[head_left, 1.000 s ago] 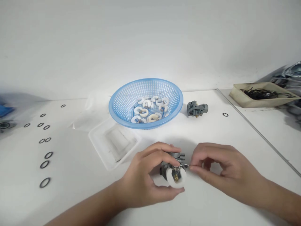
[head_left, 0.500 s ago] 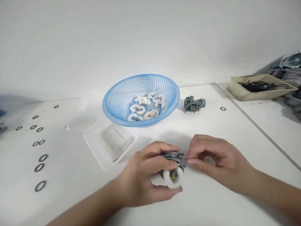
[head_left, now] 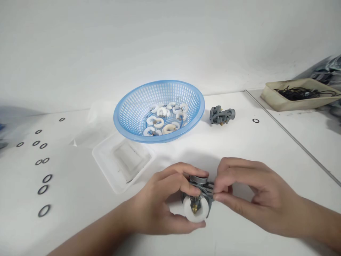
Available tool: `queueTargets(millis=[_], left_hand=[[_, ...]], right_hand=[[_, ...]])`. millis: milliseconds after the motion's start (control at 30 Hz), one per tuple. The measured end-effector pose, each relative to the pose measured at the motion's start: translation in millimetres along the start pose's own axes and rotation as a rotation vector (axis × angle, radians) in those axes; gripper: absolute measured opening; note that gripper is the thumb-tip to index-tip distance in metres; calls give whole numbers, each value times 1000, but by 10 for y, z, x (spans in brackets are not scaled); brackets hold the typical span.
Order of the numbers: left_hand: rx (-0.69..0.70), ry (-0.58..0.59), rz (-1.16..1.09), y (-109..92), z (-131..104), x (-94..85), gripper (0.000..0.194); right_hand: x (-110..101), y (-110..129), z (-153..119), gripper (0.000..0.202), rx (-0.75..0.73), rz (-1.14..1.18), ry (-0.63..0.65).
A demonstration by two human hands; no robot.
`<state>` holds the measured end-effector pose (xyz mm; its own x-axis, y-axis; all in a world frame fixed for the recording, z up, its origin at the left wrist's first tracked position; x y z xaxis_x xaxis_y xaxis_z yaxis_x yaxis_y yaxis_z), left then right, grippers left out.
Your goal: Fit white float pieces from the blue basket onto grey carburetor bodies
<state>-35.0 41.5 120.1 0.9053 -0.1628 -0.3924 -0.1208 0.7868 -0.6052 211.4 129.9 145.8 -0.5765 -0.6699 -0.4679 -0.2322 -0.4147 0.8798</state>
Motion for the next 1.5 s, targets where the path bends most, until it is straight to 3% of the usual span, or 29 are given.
queueTargets(millis=[233,767,1000,1233,1500], left_hand=[[-88,8,26,-14,-33,27,66],[47,-49,4,61,-9,34,62],[124,-59,52,54,25,42,71],[99,-43,23,33,50,45,71],[80,-11,17,49,35,41,66]], right_hand=[[29,147,-59,15,141,-6,16],[-3,189,-93,15,48,-138,-32],[8,233,-92,13,-17,-187,-97],[38,257,-153,13,-26,-268,-106],[44,252,-155,12,-25,-203,-102]])
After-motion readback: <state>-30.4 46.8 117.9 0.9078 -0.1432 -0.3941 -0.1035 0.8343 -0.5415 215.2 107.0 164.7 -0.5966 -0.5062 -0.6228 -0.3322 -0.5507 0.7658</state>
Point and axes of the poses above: each hand's wrist, its own z-axis towards the middle knuckle, its own x-axis out of the palm, y = z × x, the point moved 2 cm from there along z, towards the middle knuckle, and after that the axes turned 15 degrees about x, right-handed, at the moved point
